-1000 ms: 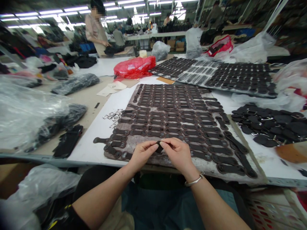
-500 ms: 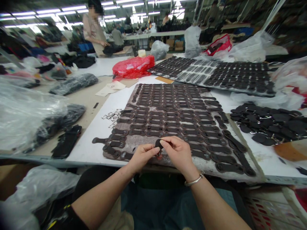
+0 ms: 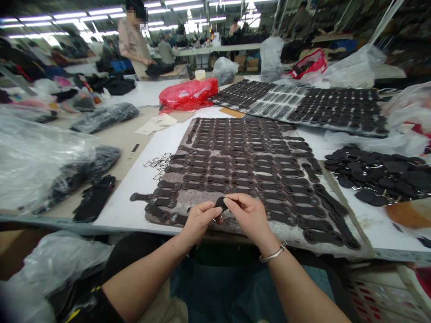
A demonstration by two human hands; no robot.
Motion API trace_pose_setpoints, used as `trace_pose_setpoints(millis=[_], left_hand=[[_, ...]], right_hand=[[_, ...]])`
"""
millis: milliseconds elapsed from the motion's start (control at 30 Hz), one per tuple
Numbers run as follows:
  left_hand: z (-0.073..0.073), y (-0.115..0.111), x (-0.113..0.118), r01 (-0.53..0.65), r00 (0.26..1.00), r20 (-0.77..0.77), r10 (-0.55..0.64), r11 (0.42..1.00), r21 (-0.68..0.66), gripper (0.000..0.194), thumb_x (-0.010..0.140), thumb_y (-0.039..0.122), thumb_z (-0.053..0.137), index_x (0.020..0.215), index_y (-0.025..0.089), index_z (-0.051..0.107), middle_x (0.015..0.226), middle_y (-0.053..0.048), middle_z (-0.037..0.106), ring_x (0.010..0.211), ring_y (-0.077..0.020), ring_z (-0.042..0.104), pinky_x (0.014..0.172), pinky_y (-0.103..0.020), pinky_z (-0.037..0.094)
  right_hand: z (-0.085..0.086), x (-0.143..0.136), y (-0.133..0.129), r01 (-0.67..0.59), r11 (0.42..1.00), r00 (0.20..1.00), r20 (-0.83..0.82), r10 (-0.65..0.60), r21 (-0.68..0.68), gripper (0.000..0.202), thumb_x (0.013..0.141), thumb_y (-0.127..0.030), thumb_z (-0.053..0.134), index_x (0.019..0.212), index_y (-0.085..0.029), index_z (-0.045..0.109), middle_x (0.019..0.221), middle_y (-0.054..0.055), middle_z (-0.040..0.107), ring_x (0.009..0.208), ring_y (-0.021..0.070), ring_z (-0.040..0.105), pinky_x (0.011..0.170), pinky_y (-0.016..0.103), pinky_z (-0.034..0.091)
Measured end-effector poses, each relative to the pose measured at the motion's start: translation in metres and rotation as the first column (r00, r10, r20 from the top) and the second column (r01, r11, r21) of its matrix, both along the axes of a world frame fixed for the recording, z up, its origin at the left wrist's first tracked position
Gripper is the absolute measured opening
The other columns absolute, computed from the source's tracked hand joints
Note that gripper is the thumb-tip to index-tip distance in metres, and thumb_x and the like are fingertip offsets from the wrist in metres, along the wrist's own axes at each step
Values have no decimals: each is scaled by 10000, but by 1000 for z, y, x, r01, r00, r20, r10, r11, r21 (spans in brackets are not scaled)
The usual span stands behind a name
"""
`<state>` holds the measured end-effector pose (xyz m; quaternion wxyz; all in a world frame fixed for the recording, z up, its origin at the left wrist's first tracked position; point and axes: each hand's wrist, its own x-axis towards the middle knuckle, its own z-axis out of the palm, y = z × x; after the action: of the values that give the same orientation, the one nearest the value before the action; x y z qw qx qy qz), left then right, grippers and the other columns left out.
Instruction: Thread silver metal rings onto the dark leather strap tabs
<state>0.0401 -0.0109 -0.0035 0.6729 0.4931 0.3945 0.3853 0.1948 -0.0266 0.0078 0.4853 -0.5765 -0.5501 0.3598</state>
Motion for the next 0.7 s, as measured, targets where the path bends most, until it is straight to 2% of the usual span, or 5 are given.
trace_pose_setpoints(millis=[167, 333, 400, 533, 700], left_hand=[[-1, -1, 0, 10, 1000, -26, -9, 999, 47, 238, 762, 288, 576, 580, 137, 561, 545, 10, 546, 557, -112, 494, 583, -236, 379], [-2, -4, 0, 37, 999, -43, -33, 995, 90, 309, 759, 278, 594, 506, 152, 468, 493, 40, 444, 528, -94, 436, 541, -224, 337], [-3, -4, 0, 65, 998, -32, -62, 993, 96, 313, 771, 299, 594, 519, 148, 487, 506, 30, 475, 536, -96, 444, 551, -226, 349], [-5, -3, 1, 140, 987, 66, -144, 989, 52, 333, 812, 416, 552, 649, 129, 598, 593, -24, 600, 595, -138, 542, 627, -259, 421], [-8, 0, 2, 145, 975, 175, -139, 989, -25, 546, 863, 557, 373, 750, 110, 667, 659, -71, 645, 666, -194, 608, 715, -327, 463]], right_hand=[[2, 0, 1, -82, 993, 996, -29, 80, -83, 330, 817, -427, 570, 996, -169, 673, 893, 60, 681, 733, 185, 615, 648, 295, 506], [6, 0, -1, -162, 987, 961, 224, 163, -20, 282, 849, -397, 535, 726, -182, 671, 676, 17, 626, 669, 167, 571, 629, 265, 448], [7, 1, -1, -152, 988, 955, 257, 148, -4, 289, 855, -384, 531, 692, -179, 654, 643, 9, 602, 633, 155, 547, 603, 255, 427], [8, 4, -1, -114, 993, 974, 192, 119, -34, 275, 853, -371, 538, 701, -172, 650, 618, -4, 583, 590, 137, 518, 561, 237, 401], [9, 6, -1, -123, 990, 982, 135, 133, -74, 287, 852, -372, 536, 689, -165, 649, 600, -8, 576, 572, 130, 503, 544, 230, 388]])
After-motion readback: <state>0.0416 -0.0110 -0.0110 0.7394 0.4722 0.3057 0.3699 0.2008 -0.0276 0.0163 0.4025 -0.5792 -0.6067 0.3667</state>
